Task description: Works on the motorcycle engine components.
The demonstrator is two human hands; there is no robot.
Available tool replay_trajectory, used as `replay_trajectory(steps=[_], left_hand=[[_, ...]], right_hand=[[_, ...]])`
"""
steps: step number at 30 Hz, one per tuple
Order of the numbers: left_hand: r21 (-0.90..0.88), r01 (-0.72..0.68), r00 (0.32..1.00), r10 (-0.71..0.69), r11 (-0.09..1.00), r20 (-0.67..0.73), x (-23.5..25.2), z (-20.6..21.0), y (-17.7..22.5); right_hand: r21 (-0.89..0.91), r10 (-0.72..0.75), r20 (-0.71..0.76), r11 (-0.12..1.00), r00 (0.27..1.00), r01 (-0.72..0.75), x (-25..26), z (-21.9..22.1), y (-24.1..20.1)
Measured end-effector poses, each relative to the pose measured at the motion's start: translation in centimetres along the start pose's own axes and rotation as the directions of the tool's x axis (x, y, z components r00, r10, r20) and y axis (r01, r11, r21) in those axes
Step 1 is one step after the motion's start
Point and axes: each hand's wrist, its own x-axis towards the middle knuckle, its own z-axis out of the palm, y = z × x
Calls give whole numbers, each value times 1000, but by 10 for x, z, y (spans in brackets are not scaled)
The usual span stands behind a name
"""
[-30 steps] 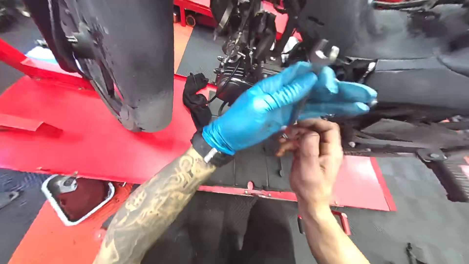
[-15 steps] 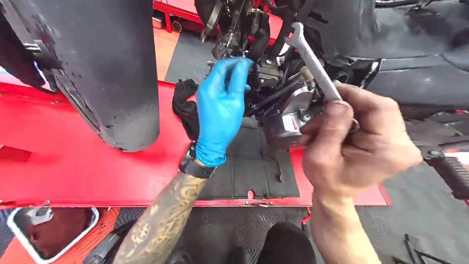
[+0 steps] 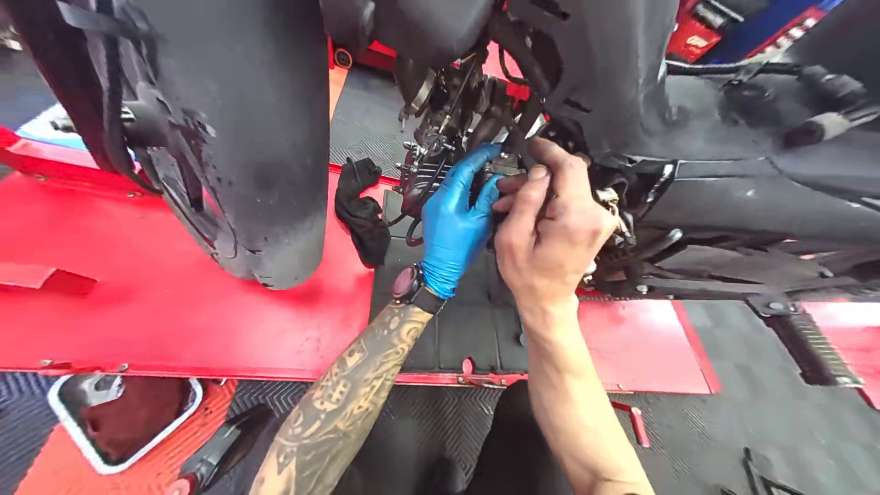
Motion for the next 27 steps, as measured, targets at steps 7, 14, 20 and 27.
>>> replay_trajectory(steps=[7,14,20,27], left_hand=[[-33,-35,999,34,999,-21,-2,-1,-6],[-56,-108,986,100,993,-133,1,12,-18],[-10,-169,973,165,986,-161,2,13,-20],[36,-205,960,208,978,-186,2,17,-23]], right_hand=[[144,20,56,989,998,-28,32,-7,-6],[12,-109,12,994,994,109,56,2,2],[-71,-275,-218,962,937,265,31,4,10],[-2,-300,-379,946,875,323,2,31,35]])
